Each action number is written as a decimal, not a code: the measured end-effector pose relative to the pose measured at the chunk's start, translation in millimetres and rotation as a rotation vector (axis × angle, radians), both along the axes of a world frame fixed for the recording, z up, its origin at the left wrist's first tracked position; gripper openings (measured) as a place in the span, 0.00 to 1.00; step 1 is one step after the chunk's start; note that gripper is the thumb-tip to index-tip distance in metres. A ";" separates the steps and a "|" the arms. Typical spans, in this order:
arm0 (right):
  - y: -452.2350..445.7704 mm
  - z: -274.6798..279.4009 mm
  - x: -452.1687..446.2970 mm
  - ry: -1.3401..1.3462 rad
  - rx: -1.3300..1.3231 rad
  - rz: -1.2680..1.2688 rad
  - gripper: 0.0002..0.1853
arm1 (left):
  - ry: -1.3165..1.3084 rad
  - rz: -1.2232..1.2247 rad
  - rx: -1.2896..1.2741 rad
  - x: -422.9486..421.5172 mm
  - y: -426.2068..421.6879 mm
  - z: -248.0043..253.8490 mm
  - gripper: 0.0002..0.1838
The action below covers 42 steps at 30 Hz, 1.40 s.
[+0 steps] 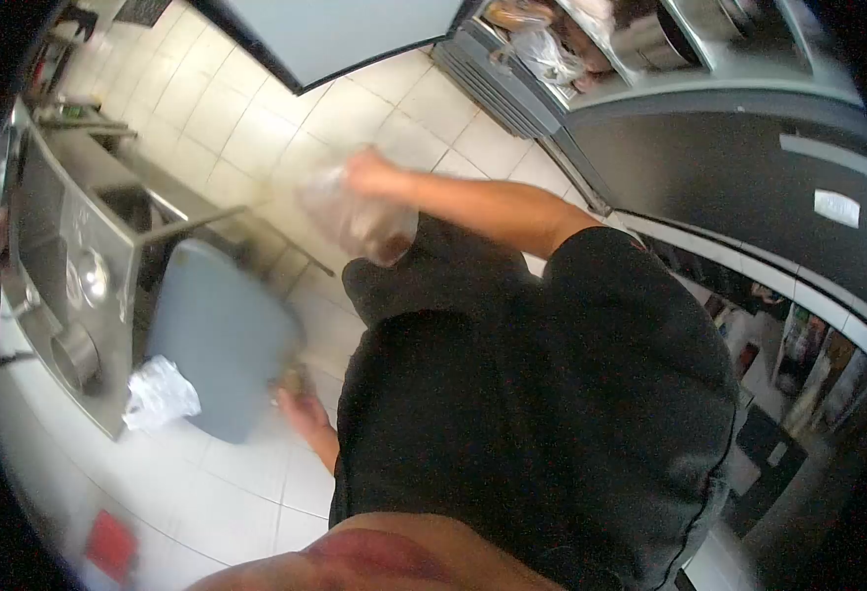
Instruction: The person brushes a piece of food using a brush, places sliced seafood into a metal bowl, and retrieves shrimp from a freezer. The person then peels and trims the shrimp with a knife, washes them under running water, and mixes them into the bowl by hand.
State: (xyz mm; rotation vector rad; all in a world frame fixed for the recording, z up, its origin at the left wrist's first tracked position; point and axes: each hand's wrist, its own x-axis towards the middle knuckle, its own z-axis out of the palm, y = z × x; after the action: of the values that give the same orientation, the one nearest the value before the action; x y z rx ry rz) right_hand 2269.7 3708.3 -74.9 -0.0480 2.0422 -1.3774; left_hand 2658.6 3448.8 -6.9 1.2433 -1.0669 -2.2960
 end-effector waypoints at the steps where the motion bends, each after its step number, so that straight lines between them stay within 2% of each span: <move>1: 40.3 -3.4 -23.5 -0.059 -0.003 -0.157 0.07 | -0.024 -0.054 0.013 -14.5 -6.1 17.0 0.23; 2: 94.4 -52.4 -46.4 0.031 0.151 -0.130 0.08 | -0.043 -0.094 0.024 -19.2 -3.0 22.4 0.23; 3: 138.1 -28.5 -61.3 0.112 0.190 -0.221 0.09 | -0.055 -0.132 0.033 -30.2 -2.3 21.8 0.23; 4: 195.9 -84.6 -96.3 0.583 0.483 0.038 0.10 | -0.056 -0.167 0.017 -48.7 2.5 18.1 0.23; 5: 215.0 -45.5 -114.0 0.133 0.430 -0.548 0.11 | -0.060 -0.193 -0.003 -63.4 12.3 24.9 0.23; 6: 259.7 -59.9 -138.6 0.241 0.354 -0.607 0.12 | -0.064 -0.220 -0.024 -75.2 21.3 29.0 0.24; 7: 294.6 -60.1 -161.7 0.394 0.577 -0.669 0.13 | -0.077 -0.247 -0.006 -79.2 28.1 29.4 0.24; 9: 342.0 -35.5 -181.5 0.466 0.588 -1.035 0.13 | -0.090 -0.302 0.034 -80.9 41.4 21.3 0.24; 11: 422.9 -105.1 -208.3 0.457 0.151 -1.223 0.11 | -0.245 -0.354 0.081 -86.8 55.2 6.3 0.26; 14: 477.1 -95.1 -221.0 0.411 0.494 -1.272 0.12 | -0.324 -0.510 0.112 -126.2 96.4 -23.1 0.26; 17: 528.7 -155.6 -263.7 0.392 0.300 -1.410 0.16 | -0.409 -0.647 0.134 -187.5 133.5 -81.1 0.27; 19: 532.8 -159.3 -253.1 0.558 0.574 -1.227 0.18 | -0.246 -0.816 0.202 -253.6 169.9 -116.6 0.28; 20: 520.9 -153.4 -242.1 0.621 0.704 -1.120 0.19 | -0.295 -0.900 0.224 -273.1 169.2 -150.7 0.26; 22: 492.2 -137.6 -216.4 0.868 0.418 -1.145 0.29 | -0.236 -0.969 0.191 -328.0 201.1 -167.1 0.22; 24: 485.1 -150.3 -179.8 1.116 0.905 -0.869 0.38 | -0.220 -0.968 0.177 -368.0 229.6 -177.0 0.18; 26: 460.6 -149.9 -147.8 0.946 1.113 -0.984 0.41 | -0.196 -0.991 0.158 -400.1 253.5 -174.1 0.16; 28: 453.1 -183.1 -150.0 0.811 0.880 -1.224 0.45 | -0.177 -1.022 0.176 -418.5 268.5 -181.4 0.16; 30: 453.9 -239.5 -161.1 0.663 0.184 -1.529 0.50 | -0.181 -1.083 0.169 -425.8 279.3 -199.1 0.21; 33: 436.4 -197.7 -208.3 0.372 -0.291 -1.541 0.48 | -0.223 -1.143 0.119 -448.8 297.1 -217.2 0.27; 34: 444.3 -213.0 -225.3 0.405 -0.275 -1.588 0.44 | -0.240 -1.146 0.111 -455.3 302.0 -228.2 0.28; 35: 453.7 -226.3 -232.6 0.379 -0.328 -1.584 0.45 | -0.249 -1.150 0.101 -464.2 306.6 -239.5 0.30; 36: 463.6 -213.2 -250.0 0.360 -0.388 -1.573 0.45 | -0.276 -1.194 0.100 -474.5 306.1 -254.3 0.31; 37: 471.1 -200.5 -260.7 0.330 -0.439 -1.569 0.46 | -0.248 -1.161 0.101 -485.3 313.5 -261.7 0.26; 38: 470.3 -201.2 -278.5 0.389 -0.363 -1.773 0.48 | -0.232 -1.125 0.102 -493.7 320.4 -266.2 0.21; 39: 471.3 -191.5 -288.0 0.406 -0.369 -1.704 0.49 | -0.211 -1.089 0.102 -504.2 328.4 -269.7 0.16; 40: 490.3 -206.9 -300.8 0.256 -0.407 -1.662 0.34 | -0.208 -1.109 0.099 -516.0 338.5 -262.5 0.16; 41: 511.5 -233.3 -324.6 0.104 -0.453 -1.610 0.20 | -0.197 -1.154 0.087 -520.2 340.4 -271.4 0.20; 42: 518.1 -247.0 -352.7 0.090 -0.469 -1.652 0.18 | -0.181 -1.200 0.070 -527.2 340.1 -280.9 0.25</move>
State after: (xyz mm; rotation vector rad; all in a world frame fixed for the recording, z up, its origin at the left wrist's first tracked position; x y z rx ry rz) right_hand 1917.0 4226.5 -321.9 1.6940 1.5489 -2.7049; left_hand 2131.4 3788.9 -287.8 0.9225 -2.2564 -3.0374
